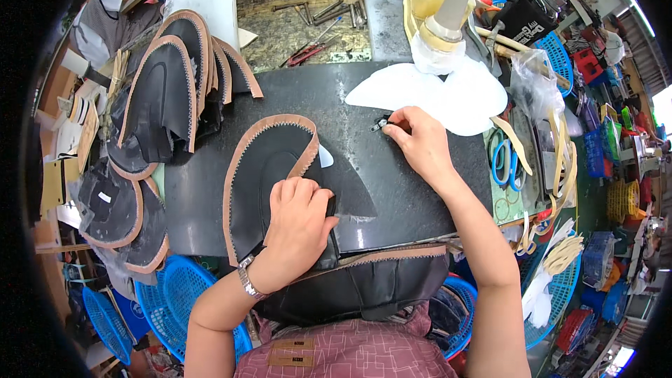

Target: The person uses a hammer and a metal punch to create holes in the top of a black leather-like bag component. They then retrieve a zipper from a blue basket and attach it to the bag, aligning the zipper tape with the edges and securing it with small black clips.

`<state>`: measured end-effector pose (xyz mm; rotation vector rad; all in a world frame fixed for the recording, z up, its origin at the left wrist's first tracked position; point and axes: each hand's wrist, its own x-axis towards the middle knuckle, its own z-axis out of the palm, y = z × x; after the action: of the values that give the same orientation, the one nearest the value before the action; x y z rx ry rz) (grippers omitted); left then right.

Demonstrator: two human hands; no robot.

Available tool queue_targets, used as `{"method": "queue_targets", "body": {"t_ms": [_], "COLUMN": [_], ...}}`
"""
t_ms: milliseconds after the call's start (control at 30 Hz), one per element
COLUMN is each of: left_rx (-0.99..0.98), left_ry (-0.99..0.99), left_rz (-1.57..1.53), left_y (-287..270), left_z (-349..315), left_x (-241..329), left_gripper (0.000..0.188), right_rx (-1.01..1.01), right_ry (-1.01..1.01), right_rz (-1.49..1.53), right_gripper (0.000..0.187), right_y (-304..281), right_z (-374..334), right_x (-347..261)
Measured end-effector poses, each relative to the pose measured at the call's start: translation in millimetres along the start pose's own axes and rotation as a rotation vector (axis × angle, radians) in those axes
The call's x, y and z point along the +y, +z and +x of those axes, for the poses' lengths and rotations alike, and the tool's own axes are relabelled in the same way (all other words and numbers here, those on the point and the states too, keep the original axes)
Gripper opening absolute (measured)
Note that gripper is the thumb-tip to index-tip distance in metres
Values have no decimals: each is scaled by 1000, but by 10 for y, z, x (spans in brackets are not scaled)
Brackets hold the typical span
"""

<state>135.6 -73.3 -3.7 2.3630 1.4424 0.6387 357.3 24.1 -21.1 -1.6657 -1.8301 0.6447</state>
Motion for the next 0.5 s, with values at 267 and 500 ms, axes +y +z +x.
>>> {"method": "queue_targets", "body": {"t_ms": [267, 500], "left_rx": [-3, 26], "left_ry": [-113, -130], "left_rz": [-151, -375], "left_y": [24, 51], "left_z": [64, 7], "left_x": [-96, -234], "left_gripper": [20, 8], "right_rx": [-454, -421], "right_ry": [212, 62], "right_rz": [595, 529], "right_gripper": [12, 16], "right_y": [100, 215], "right_z": [-641, -588], "right_x": [-494, -457]}}
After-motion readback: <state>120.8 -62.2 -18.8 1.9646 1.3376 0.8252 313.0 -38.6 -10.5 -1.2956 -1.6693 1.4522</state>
